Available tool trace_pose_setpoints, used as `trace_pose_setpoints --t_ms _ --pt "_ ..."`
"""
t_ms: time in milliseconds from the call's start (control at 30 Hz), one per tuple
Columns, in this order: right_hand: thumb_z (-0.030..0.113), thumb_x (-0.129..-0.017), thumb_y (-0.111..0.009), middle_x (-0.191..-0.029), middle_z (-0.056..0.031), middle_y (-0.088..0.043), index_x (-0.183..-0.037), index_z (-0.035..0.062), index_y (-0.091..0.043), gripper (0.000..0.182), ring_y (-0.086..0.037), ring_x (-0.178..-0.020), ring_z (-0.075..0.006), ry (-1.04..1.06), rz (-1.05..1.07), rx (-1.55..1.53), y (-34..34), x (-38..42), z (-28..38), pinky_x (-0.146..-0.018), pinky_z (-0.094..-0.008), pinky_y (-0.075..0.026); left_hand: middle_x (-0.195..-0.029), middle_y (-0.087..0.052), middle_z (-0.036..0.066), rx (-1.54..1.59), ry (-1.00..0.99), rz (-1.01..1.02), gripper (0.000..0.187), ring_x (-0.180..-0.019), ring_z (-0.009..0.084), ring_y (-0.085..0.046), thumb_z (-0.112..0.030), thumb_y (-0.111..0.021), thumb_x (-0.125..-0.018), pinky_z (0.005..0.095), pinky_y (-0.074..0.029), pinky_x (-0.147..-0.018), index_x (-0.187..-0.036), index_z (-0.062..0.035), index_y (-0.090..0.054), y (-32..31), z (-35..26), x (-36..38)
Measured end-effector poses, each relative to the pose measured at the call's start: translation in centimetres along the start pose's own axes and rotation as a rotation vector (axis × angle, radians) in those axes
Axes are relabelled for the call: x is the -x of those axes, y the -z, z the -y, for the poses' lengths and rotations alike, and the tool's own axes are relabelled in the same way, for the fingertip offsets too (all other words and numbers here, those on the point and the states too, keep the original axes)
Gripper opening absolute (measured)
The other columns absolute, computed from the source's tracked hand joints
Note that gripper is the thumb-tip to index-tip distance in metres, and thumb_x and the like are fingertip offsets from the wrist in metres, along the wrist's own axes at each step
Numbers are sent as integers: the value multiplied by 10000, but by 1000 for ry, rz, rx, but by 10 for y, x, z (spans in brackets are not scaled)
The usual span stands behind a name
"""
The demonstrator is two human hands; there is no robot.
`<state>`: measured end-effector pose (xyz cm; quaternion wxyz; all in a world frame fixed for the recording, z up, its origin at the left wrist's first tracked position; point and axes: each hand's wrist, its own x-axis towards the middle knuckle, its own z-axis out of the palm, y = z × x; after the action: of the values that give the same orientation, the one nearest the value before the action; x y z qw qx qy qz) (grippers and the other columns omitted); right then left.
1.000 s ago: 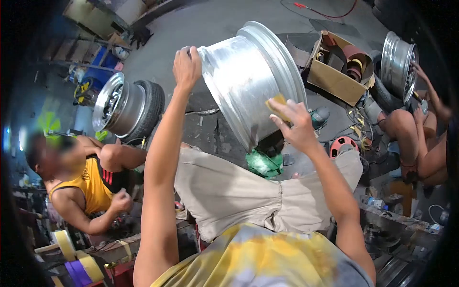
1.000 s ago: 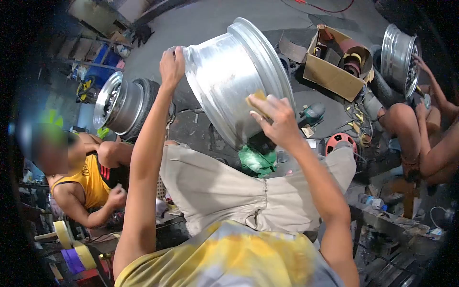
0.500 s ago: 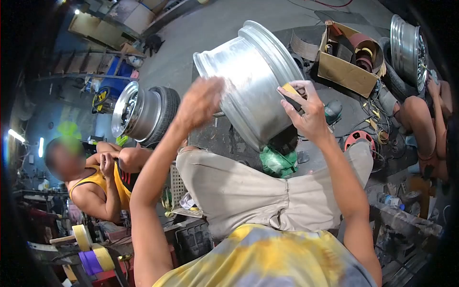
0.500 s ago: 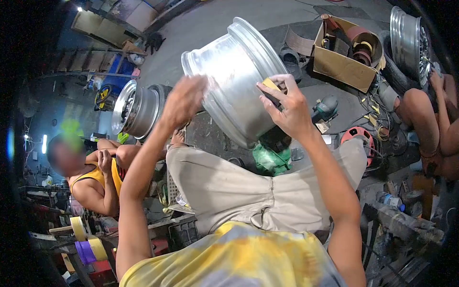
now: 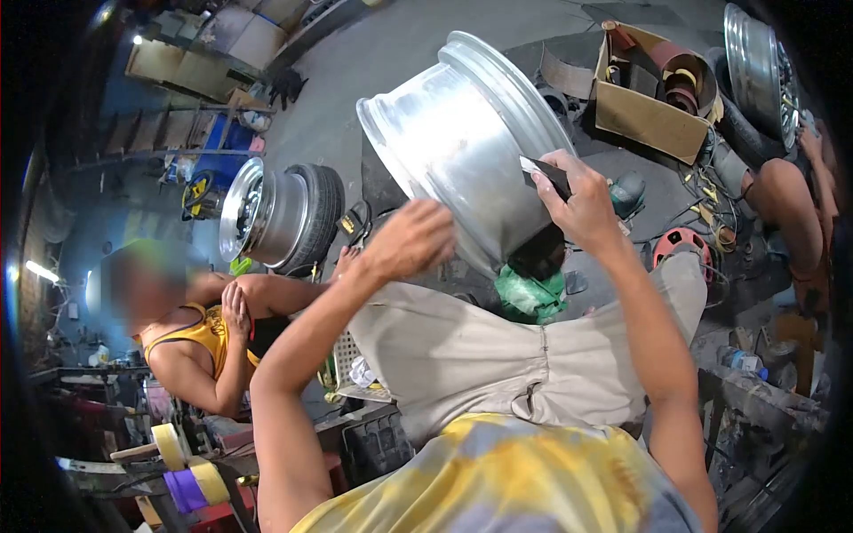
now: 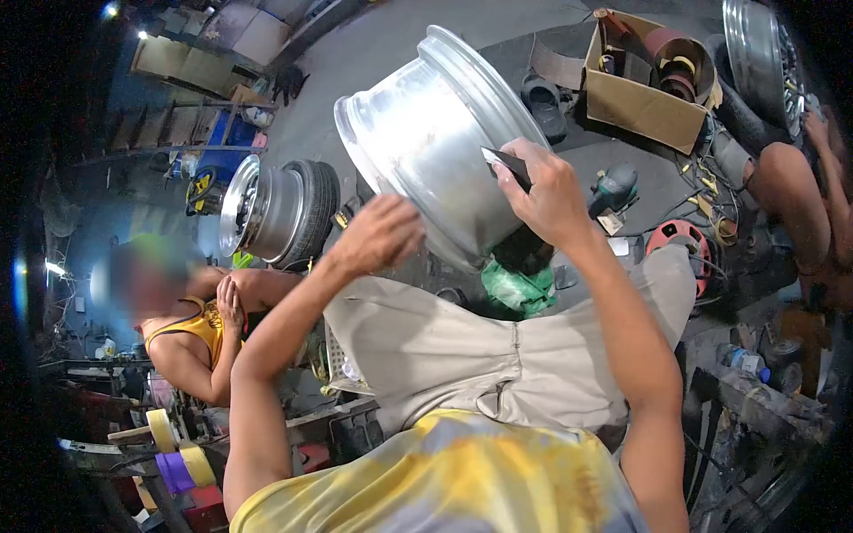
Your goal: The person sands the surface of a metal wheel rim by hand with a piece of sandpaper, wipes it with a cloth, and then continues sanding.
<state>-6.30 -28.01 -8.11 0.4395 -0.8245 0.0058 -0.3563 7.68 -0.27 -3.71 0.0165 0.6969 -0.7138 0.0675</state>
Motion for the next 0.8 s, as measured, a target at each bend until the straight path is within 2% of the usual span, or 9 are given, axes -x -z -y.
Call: trace_pose_setpoints --t_ms 67,200,233,333,367,400,467,633,800 --pt "136 -949 -667 -964 -195 -694 -1048 21 -624 158 -679 -870 -413 -68 48 -11 4 -2 3 -763 -489 -525 -954 -564 103 -90 -5 -107 110 -969 278 -577 -130 -685 -864 413 -502 -898 -915 -50 -630 17 29 -8" --pt "132 -956 -645 -945 -213 -683 -1046 20 -570 162 -666 -873 -452 -34 -15 -33 5 -4 1 -748 -500 -519 -1096 -665 158 -219 301 -211 148 -1032 325 -627 -91 -641 -912 461 -500 -979 -1033 -12 -675 49 99 -11" --pt "125 -961 -633 -941 -217 -679 -1065 19 -559 166 -660 -874 -462 -30 -24 -81 5 -5 0 -739 -502 -514 -1191 -675 170 -270 341 -194 200 -1109 346 -636 -68 -628 -922 478 -483 -1043 -1100 1 -689 54 101 -9" --pt "95 -968 -610 -946 -227 -670 -1094 9 -532 171 -653 -879 -477 -88 23 -132 7 -3 -2 -729 -511 -503 -1179 -674 163 -196 269 -210 229 -1136 341 -636 -82 -661 -903 472 -490 -1054 -1115 -2 -697 45 81 3" --pt "95 -968 -610 -946 -227 -670 -1094 9 -532 171 -653 -879 -477 -96 21 -138 8 -1 -1 -729 -511 -503 -1140 -668 140 -139 216 -175 192 -1124 311 -638 -115 -621 -935 474 -513 -1007 -1088 -25 -695 39 67 7" --pt "73 -961 -611 -966 -226 -652 -1099 4 -525 176 -645 -890 -468 -104 36 -154 8 0 0 -744 -509 -499 -1112 -656 135 -142 76 -148 193 -1120 317 -636 -99 -663 -891 475 -523 -979 -1069 -33 -697 29 57 13" --pt "51 -955 -613 -987 -225 -635 -1104 -1 -519 184 -638 -900 -459 -118 57 -176 9 -1 1 -758 -508 -495 -1101 -646 117 -46 49 -11 148 -1086 311 -630 -89 -712 -874 468 -524 -955 -1008 -28 -697 34 14 -5" --pt "69 -917 -702 -1035 -167 -568 -1030 -10 -568 193 -606 -934 -388 45 61 0 9 -2 2 -821 -472 -498 -993 -652 121 -41 98 -68 98 -947 307 -650 -89 -710 -882 430 -534 -853 -924 -4 -686 50 46 -14" --pt "144 -892 -763 -1020 -149 -583 -969 -16 -625 225 -626 -918 -378 -27 140 -47 8 -1 -3 -806 -466 -516 -970 -666 134 -75 246 -59 118 -907 317 -653 -113 -660 -935 412 -547 -827 -918 2 -681 76 93 -22"
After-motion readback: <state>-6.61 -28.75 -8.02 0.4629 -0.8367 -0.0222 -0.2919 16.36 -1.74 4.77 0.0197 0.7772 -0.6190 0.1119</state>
